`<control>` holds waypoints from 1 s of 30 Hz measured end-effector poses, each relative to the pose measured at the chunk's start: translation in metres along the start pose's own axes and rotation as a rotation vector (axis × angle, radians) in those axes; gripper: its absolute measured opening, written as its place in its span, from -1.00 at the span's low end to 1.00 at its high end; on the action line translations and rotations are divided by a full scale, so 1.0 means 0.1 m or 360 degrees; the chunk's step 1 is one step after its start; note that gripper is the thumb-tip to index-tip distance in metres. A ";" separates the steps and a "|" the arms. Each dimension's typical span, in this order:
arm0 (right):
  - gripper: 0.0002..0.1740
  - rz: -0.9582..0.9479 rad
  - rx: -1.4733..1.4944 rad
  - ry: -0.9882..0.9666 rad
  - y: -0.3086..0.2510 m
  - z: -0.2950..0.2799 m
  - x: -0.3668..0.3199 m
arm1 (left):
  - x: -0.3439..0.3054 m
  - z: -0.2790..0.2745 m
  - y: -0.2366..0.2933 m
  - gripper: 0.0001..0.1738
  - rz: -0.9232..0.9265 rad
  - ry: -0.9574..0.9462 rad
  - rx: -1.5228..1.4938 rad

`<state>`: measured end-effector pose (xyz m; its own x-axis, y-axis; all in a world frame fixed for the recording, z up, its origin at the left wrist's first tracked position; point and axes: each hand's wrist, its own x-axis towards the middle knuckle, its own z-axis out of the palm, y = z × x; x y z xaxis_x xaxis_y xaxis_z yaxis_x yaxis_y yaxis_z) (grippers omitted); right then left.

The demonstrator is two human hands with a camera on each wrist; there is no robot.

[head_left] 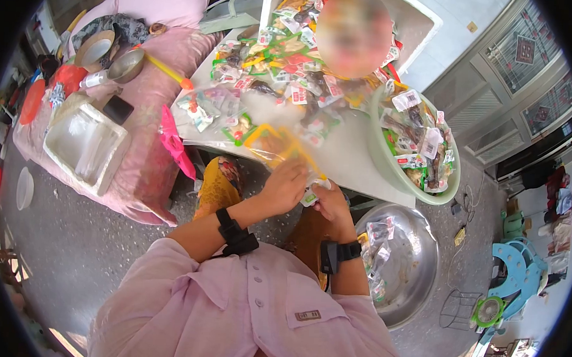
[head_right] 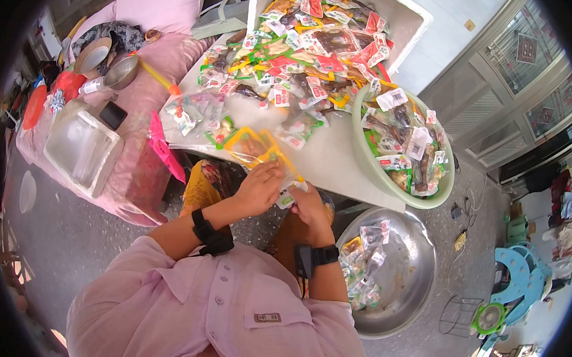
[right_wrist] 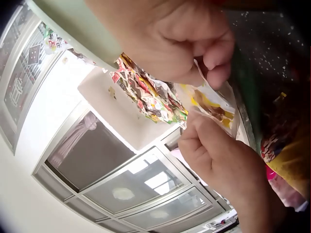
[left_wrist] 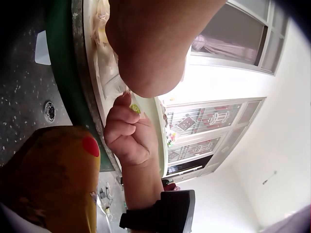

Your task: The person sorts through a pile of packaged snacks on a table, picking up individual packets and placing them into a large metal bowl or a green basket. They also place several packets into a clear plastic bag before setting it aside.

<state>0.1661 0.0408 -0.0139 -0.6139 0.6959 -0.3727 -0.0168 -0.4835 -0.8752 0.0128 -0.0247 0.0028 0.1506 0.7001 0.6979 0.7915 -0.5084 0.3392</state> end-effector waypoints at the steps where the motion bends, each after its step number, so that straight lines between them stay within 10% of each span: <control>1: -0.76 -0.0056 0.0107 -0.0022 0.01 -0.01 0.00 | 0.00 0.00 0.00 -0.87 0.0000 0.0003 -0.0003; 7: -0.83 -0.0126 0.0705 0.0149 0.04 0.24 0.19 | 0.06 -0.06 0.06 -0.87 -0.0006 0.0069 -0.0042; 13: -0.80 -0.0955 -0.1731 0.0637 0.12 0.34 0.28 | 0.02 -0.07 0.02 -0.87 -0.0012 0.0090 -0.0007; 16: -0.74 -0.0486 0.0340 0.0346 0.10 0.44 0.28 | 0.00 -0.09 0.00 -0.87 -0.0051 0.0143 0.0010; 22: -0.69 -0.0520 0.0852 -0.0204 -0.13 0.52 0.16 | 0.03 -0.10 -0.01 -0.85 -0.0039 0.0272 -0.0055; 30: -0.78 -0.0209 0.0734 -0.0003 -0.02 0.52 0.51 | 0.05 -0.14 -0.01 -0.88 0.0074 0.0185 -0.0149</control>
<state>0.0937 0.0490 -0.0153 -0.5844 0.7662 -0.2673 -0.4424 -0.5769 -0.6866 0.0046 -0.0278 0.0151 0.1119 0.6146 0.7808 0.7258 -0.5873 0.3583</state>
